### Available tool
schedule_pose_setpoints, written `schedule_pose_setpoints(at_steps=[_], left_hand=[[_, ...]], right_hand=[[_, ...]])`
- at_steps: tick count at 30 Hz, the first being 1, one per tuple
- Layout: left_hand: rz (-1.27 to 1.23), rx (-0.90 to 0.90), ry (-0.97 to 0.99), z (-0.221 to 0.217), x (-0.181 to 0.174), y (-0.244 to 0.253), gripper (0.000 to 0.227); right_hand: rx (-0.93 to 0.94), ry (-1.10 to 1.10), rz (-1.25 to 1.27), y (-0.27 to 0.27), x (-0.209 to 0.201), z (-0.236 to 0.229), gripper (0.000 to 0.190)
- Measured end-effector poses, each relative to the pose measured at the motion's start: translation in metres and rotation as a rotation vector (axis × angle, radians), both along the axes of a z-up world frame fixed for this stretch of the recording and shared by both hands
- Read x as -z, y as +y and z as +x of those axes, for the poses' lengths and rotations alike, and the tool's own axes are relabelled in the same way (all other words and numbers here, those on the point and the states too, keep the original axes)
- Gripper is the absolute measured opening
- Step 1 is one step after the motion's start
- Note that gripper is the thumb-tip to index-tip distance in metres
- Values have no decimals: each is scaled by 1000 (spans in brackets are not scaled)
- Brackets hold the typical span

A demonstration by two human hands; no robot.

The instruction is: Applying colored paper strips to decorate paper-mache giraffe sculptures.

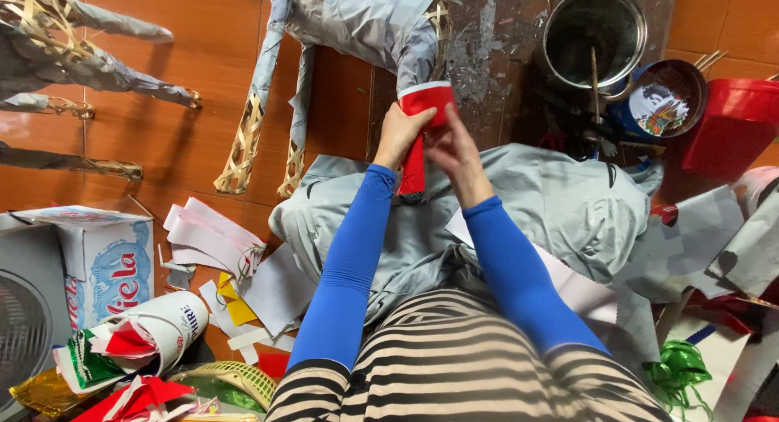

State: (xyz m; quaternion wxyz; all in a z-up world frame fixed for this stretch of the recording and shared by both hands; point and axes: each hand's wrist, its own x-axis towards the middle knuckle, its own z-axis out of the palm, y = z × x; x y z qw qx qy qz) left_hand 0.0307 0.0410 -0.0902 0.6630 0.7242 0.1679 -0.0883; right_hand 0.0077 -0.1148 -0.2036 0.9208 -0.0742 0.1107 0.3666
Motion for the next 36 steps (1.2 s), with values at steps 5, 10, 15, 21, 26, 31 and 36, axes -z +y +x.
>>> schedule_pose_setpoints(at_steps=[5, 10, 15, 21, 26, 31, 36], left_hand=[[-552, -28, 229, -9, -64, -2, 48], [-570, -43, 187, -17, -18, -6, 49], [-253, -87, 71, -16, -2, -16, 43], [-136, -100, 227, -14, -17, -19, 28], [-125, -124, 36, -20, 35, -15, 20], [-398, -51, 208, -54, -23, -15, 23], [-624, -18, 262, -86, -17, -16, 24]], right_hand=[[289, 159, -455, 0, -79, 19, 32], [332, 216, -459, -11, -22, 14, 24], [302, 353, -588, -33, 11, 9, 22], [571, -566, -1371, -3, -136, 18, 21], [-200, -924, -2081, 51, -167, 55, 49], [-234, -721, -1898, 50, -130, 90, 61], [-169, -331, -1411, 50, -125, 93, 44]])
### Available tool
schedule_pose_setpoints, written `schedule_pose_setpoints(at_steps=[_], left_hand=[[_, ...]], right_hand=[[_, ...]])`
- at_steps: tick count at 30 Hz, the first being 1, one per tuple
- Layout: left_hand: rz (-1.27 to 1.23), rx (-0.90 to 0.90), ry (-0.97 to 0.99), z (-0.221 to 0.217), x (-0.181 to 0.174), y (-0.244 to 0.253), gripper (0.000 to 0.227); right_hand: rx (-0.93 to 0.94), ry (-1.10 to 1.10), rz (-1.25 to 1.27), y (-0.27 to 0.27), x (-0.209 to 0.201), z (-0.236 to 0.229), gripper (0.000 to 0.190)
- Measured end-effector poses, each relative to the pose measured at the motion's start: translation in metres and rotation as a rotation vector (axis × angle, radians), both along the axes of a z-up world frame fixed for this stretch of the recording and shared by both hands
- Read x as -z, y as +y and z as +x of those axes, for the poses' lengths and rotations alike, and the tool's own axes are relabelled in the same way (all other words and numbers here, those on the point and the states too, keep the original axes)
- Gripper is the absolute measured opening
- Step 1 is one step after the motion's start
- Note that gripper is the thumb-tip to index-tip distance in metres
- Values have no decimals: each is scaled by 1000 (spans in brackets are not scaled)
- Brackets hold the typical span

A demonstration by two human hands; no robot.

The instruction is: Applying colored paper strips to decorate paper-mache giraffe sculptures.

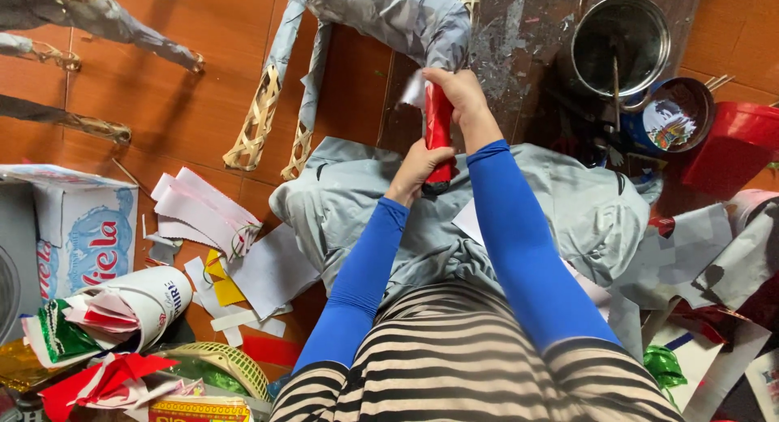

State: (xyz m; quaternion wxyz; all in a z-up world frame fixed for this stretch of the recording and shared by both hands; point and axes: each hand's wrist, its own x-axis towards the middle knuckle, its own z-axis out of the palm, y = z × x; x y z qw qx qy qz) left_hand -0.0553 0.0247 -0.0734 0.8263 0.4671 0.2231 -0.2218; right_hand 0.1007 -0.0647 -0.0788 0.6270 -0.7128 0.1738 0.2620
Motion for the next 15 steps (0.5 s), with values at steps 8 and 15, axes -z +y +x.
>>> schedule_pose_setpoints(at_steps=[8, 15], left_hand=[[123, -199, -170, 12, -4, 6, 48], [540, -399, -456, 102, -4, 42, 45]], right_hand=[[169, 287, 684, 4, 33, -13, 28], [113, 178, 730, -1, 17, -20, 26]])
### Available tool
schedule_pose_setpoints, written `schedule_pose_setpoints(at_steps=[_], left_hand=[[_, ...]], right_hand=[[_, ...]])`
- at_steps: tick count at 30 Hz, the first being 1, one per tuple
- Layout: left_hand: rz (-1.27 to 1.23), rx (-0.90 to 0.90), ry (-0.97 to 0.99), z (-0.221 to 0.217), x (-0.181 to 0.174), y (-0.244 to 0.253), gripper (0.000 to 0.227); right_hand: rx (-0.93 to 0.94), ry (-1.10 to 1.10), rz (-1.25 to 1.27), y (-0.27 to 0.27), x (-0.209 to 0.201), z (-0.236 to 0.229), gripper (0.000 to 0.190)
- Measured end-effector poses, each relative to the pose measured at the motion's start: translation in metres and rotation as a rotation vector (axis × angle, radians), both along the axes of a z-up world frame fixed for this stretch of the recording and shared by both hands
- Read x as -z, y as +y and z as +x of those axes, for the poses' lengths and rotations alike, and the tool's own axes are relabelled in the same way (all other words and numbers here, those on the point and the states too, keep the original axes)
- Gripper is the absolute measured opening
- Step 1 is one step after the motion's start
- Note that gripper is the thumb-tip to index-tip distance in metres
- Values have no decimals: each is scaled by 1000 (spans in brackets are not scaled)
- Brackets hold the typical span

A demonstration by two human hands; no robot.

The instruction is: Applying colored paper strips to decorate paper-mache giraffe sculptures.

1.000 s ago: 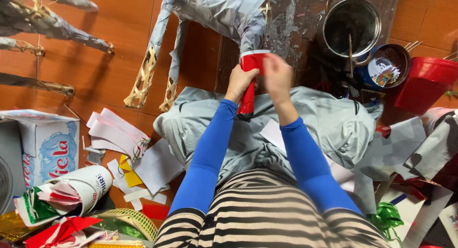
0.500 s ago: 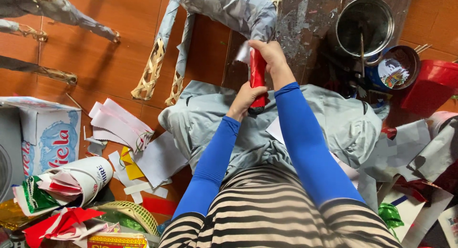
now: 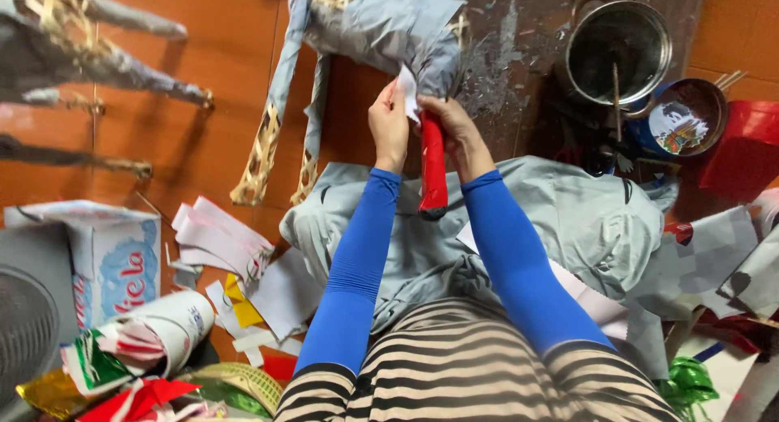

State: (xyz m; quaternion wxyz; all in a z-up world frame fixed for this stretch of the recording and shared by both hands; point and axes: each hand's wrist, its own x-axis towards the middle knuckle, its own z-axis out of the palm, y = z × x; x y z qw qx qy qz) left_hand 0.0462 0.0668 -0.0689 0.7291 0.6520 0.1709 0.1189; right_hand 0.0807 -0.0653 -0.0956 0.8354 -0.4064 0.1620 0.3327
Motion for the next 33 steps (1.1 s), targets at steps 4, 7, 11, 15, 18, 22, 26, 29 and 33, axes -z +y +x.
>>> schedule_pose_setpoints(at_steps=[4, 7, 11, 15, 18, 22, 26, 29, 33], left_hand=[[93, -37, 175, 1, -18, -21, 34], [124, 16, 67, 2, -21, -33, 35], [240, 78, 160, 7, -23, -34, 38], [204, 126, 112, 5, -18, -37, 38], [156, 159, 55, 5, -10, -40, 38], [61, 164, 155, 2, -1, -36, 41], [-191, 150, 51, 4, 6, -35, 41], [-343, 191, -22, 3, 28, -29, 42], [-590, 193, 48, 4, 30, -21, 45]], right_hand=[[-45, 2, -62, -22, -14, -8, 25], [-109, -260, -439, -72, 10, -4, 30], [-25, -1049, -1793, -175, -19, -3, 24], [-39, -828, -2164, -258, 3, -3, 15], [-118, -855, -1997, -275, -17, -16, 18], [10, -838, -1632, -242, -54, -56, 33], [236, -561, -1102, -212, -17, -80, 44], [360, -173, -571, -203, -18, -84, 41], [347, -30, -352, -217, 50, -101, 31]])
